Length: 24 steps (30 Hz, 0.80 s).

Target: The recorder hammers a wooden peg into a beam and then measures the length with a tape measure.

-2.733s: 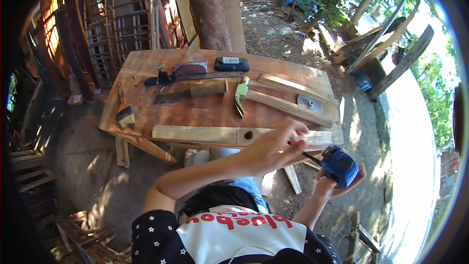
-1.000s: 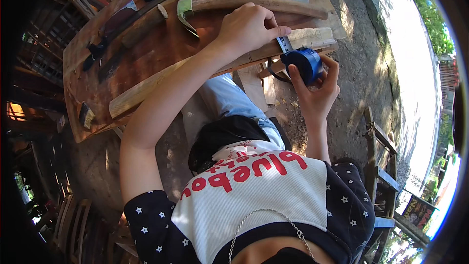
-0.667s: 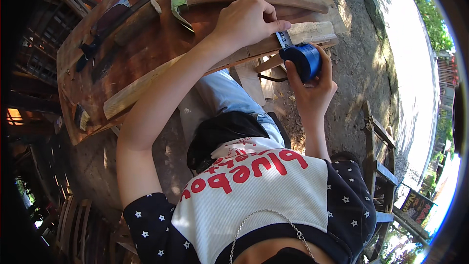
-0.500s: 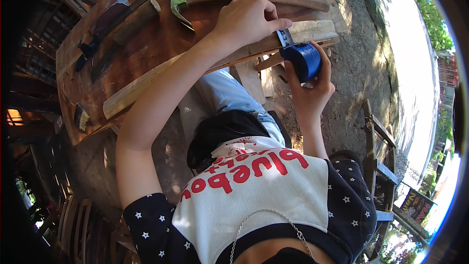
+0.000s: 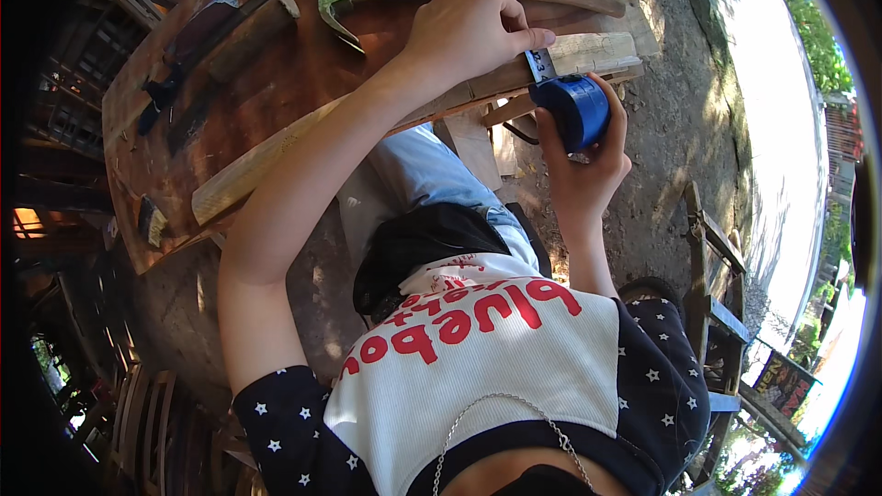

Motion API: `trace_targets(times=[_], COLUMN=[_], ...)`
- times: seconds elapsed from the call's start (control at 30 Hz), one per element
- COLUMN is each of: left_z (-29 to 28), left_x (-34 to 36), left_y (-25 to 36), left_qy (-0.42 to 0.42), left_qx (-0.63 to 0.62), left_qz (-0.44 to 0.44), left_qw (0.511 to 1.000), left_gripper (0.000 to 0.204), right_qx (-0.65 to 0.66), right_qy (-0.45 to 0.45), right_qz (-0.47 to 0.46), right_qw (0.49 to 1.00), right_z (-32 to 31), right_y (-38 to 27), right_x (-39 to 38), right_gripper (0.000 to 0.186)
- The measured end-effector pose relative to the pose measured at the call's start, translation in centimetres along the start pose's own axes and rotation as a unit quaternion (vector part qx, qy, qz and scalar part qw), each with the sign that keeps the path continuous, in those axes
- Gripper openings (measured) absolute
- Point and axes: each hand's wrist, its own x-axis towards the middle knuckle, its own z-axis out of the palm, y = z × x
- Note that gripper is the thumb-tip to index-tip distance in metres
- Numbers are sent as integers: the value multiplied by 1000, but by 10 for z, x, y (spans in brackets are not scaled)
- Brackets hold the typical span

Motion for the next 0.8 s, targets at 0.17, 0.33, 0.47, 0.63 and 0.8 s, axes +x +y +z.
trace_targets(times=[0.17, 0.33, 0.47, 0.63, 0.8], left_z=[0, -2, 1, 1, 2], left_x=[0, 1, 3, 4, 3], left_y=[0, 4, -1, -3, -4], left_qy=[-17, -15, -29, -33, -27], left_qx=[-22, -23, -45, -49, -56], left_qz=[-34, -36, -38, -32, -28], left_qw=[999, 999, 998, 998, 998], left_gripper=[53, 52, 51, 49, 47], right_qx=[3, -23, -6, -8, 0], right_qy=[-3, -43, -33, -39, -40], right_qz=[-3, 7, -20, -18, -8], right_qw=[1000, 999, 999, 999, 999], right_z=[0, -3, 0, 1, 1], right_y=[-1, -5, 1, 4, 4], right_x=[1, 0, -2, -3, -3], right_gripper=[59, 62, 60, 59, 60])
